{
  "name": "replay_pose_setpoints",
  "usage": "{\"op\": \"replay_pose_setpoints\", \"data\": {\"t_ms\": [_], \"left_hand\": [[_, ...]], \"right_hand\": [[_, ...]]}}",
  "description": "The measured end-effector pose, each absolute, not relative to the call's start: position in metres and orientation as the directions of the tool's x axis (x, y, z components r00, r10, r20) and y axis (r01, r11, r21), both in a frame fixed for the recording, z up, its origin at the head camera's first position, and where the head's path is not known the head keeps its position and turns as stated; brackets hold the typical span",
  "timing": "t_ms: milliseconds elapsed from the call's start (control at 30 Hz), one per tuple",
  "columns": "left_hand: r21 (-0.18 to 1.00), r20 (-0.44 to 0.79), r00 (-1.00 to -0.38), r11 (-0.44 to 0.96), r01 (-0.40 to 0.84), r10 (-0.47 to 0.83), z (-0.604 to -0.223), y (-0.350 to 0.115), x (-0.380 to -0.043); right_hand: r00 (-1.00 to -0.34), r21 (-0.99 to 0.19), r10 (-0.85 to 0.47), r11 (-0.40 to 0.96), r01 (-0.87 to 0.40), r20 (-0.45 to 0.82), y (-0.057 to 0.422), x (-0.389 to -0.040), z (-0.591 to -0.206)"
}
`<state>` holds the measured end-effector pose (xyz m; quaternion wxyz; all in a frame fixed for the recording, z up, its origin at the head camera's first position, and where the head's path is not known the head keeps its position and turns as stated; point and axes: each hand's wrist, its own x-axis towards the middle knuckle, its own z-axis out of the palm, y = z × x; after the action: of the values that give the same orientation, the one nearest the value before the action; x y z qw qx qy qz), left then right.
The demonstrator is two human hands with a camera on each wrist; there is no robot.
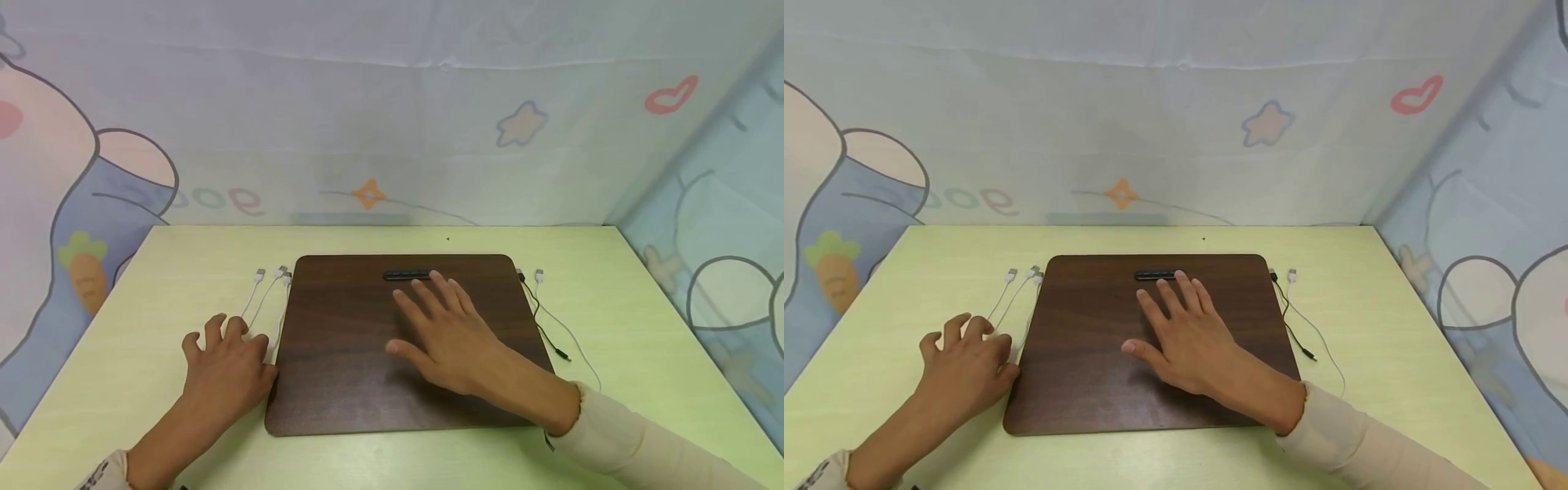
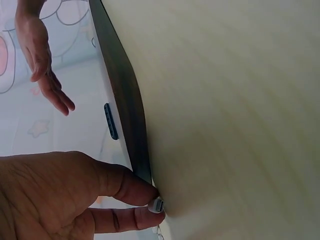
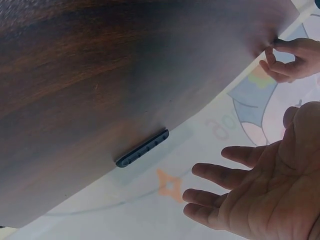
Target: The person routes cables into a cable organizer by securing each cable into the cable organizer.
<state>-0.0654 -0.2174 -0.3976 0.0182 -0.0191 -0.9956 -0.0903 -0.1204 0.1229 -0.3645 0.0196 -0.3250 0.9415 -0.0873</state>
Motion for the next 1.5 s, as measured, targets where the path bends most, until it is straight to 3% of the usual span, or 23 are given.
{"op": "replay_pose_setpoints", "data": {"t_ms": [567,1500], "left_hand": [[0.174,0.051,-0.996,0.982,0.08,0.072,-0.399,-0.219,-0.064],[0.227,-0.007,-1.0,0.974,-0.007,-0.005,-0.391,-0.217,-0.068]], "right_hand": [[-0.764,-0.13,-0.64,0.767,-0.629,-0.084,0.109,-0.13,-0.372],[-0.712,-0.034,-0.691,0.72,-0.693,-0.125,0.083,-0.139,-0.376]]}}
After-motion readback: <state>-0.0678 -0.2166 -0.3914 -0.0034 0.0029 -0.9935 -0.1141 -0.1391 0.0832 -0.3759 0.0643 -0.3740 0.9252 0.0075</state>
